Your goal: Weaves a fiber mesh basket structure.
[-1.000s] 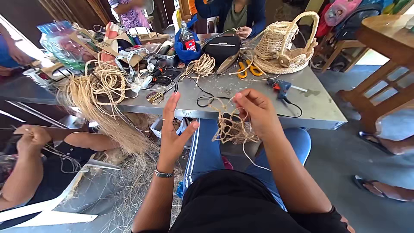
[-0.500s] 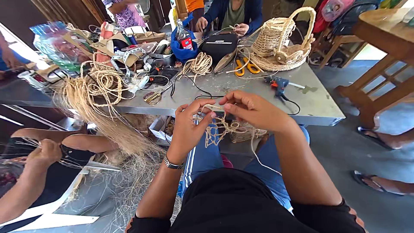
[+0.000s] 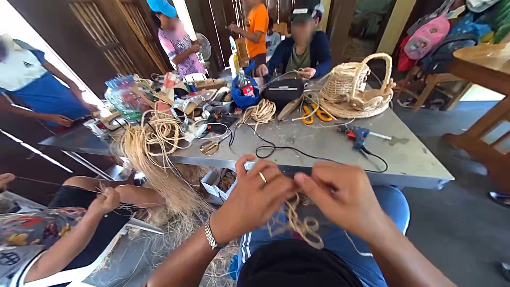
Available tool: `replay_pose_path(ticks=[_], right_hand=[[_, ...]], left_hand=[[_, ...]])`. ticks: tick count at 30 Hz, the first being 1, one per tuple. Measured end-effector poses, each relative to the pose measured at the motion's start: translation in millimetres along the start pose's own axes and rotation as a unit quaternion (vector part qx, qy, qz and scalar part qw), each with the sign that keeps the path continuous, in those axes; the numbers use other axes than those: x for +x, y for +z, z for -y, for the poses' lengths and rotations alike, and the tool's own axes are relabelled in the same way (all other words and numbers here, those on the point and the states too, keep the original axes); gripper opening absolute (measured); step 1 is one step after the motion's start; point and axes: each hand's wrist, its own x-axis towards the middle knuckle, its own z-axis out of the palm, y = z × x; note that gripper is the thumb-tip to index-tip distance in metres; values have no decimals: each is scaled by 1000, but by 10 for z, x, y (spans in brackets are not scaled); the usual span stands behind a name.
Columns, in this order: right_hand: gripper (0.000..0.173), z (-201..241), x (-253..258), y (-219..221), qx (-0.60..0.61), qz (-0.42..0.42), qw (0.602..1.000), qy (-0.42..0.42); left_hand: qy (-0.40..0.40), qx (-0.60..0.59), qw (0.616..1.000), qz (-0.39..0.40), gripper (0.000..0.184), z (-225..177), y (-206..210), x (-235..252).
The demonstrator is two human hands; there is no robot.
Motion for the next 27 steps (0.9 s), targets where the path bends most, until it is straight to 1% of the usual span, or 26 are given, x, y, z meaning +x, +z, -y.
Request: replay_pose_path(ticks=[1,3,5,6,8,9,14,16,18,19,20,21,22,24,26,27], right_hand=[[48,93,-93,3,8,-14,999,-40],[48,231,-285,-10,-4,-10,990,-138],[43,313,-454,-24,-21,26,974,-225],[38,353,-520,-36,-12,59,967,-249],[30,440,-588,-73,22,126,954,-270],[29,477,-584,-88,35,140,951,-275],[29,542,-506,-126,38,146,946,-287],[30,521,-535,-111,31,140,948,-283],[33,481,-530,-108,3,115,957,-267],[35,441,-481,-125,-31,92,963,-251],[38,379,-388,-152,-60,72,968,-232],[41,300,-262,-184,-73,56,974,-207],[43,204,-122,-215,-68,44,981,-176],[43,-5,136,-259,-32,25,994,-105],[40,-188,285,-237,44,33,998,-8],[38,-275,325,-200,93,48,993,49]], left_hand=[[54,29,998,13,17,-87,-129,-15],[139,56,987,55,13,-268,-398,-74],[204,54,971,114,12,-420,-588,-152],[229,32,963,140,14,-476,-635,-188],[266,-20,949,171,17,-548,-678,-233],[275,-27,945,174,17,-567,-704,-238],[296,11,942,157,16,-568,-804,-225],[288,19,944,163,14,-570,-804,-230],[253,29,953,162,12,-536,-756,-217],[224,40,961,158,12,-477,-706,-190],[183,30,971,152,14,-379,-637,-151],[131,-5,981,144,17,-251,-554,-110],[68,-65,986,136,21,-110,-472,-73],[-56,-181,975,115,24,131,-325,-1],[-132,-265,951,86,23,296,-189,32],[-160,-293,940,66,23,333,-132,36]])
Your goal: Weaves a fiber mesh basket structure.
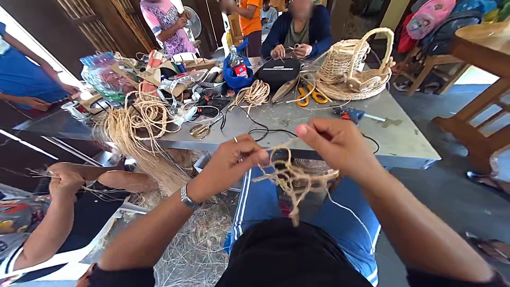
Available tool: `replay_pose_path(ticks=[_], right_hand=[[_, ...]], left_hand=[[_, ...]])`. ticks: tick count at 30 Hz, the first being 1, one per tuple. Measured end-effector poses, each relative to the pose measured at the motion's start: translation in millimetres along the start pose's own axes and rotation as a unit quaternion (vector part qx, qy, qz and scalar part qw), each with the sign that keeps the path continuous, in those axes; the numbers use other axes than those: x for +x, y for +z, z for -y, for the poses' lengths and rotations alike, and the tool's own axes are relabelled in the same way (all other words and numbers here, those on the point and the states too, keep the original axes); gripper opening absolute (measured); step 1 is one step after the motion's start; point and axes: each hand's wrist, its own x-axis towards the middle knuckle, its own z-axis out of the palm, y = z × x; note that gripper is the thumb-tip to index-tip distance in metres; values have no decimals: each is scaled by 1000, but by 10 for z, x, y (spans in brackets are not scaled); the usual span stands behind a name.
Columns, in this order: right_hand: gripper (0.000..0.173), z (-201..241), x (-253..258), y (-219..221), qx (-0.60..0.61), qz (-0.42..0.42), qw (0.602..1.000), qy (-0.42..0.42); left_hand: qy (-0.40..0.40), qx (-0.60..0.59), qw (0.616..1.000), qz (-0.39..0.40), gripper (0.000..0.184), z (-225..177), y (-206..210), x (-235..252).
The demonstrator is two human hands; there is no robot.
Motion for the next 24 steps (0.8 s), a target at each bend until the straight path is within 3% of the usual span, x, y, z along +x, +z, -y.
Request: replay_pose_path(ticks=[2,7,11,13,16,19,24], right_hand=[[35,-170,54,52,88,48,992,80],[54,-253,77,127,159,177,958,159],[18,-228,-21,250,172,160,959,160],[9,-216,-68,278,167,136,966,145],[7,-217,-95,290,176,110,969,134],[16,-242,-113,265,193,147,959,148],[16,-378,-145,288,151,178,958,165]], left_hand=[[-25,-20,998,-56,22,68,65,13],[-49,58,987,-140,20,69,192,-9],[-51,28,986,-156,21,26,230,-38],[-68,-22,987,-141,24,34,259,-67],[-83,-70,990,-92,23,99,336,-145],[-109,-98,984,-107,16,185,374,-242],[-180,-174,961,-115,22,223,319,-288]])
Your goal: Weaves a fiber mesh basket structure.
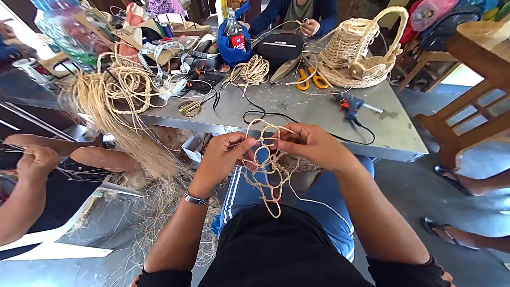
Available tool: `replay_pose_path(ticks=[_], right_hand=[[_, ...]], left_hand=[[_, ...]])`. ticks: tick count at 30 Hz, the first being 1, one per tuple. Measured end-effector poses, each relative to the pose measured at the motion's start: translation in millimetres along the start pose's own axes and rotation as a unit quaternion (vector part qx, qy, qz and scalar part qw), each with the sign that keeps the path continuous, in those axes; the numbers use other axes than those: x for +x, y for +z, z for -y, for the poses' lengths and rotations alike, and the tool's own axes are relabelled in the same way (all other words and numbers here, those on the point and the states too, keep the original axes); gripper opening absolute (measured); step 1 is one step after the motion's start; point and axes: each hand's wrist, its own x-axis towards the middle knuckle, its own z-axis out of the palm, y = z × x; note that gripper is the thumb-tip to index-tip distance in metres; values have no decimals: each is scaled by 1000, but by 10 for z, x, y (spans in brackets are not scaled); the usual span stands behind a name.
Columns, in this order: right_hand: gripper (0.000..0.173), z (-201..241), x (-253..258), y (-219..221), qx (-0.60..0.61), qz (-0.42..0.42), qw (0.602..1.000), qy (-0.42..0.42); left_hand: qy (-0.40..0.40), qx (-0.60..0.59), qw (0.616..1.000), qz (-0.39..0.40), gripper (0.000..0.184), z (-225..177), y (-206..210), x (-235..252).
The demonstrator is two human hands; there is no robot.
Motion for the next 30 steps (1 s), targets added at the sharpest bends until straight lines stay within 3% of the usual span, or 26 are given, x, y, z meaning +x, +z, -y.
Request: replay_pose_path(ticks=[4,11,16,21,24,30], right_hand=[[11,-85,14,-59,-66,-37,997,3],[11,-36,41,-82,-58,-97,993,-21],[12,11,45,-21,-78,-93,992,-39],[12,23,64,13,-108,-94,988,-58],[15,19,50,-18,-127,-86,986,-67],[21,97,132,-143,-147,-109,979,-93]], left_hand=[[-17,-4,1000,-11,22,25,-70,-9],[-7,-20,1000,-3,22,114,-61,-42],[31,56,997,35,43,70,-75,-2],[79,145,985,-54,23,-4,7,128],[74,178,980,-49,13,-27,-3,142],[73,130,989,-17,14,13,-8,105]])
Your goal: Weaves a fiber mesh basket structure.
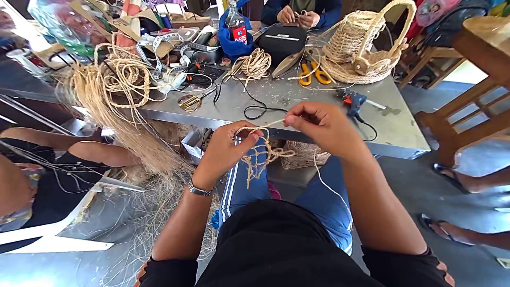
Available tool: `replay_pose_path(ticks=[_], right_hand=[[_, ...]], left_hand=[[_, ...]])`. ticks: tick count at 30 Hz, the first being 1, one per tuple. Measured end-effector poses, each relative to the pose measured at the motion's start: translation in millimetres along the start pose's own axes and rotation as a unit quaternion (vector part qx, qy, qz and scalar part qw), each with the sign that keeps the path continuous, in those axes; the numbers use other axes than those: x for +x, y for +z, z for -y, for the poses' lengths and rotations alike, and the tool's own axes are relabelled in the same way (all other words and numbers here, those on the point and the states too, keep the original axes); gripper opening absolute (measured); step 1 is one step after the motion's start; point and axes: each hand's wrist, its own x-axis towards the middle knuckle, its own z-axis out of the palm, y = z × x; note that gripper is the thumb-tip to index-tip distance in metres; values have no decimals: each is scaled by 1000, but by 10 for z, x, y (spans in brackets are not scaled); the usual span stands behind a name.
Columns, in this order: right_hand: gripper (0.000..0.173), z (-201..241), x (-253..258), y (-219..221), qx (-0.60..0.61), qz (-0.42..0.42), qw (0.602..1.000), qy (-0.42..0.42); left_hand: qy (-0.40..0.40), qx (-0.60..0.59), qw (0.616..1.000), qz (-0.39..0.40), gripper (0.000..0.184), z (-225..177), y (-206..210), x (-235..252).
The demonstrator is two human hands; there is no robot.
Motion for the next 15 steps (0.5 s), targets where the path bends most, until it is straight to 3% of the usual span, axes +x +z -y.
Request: replay_pose_path(ticks=[6,15], right_hand=[[21,66,112,164,57,53,996,35],[15,82,98,271,81,-24,996,34]], left_hand=[[2,-35,999,-29,17,-39,132,-4],[4,31,999,-3,8,-73,152,26]])
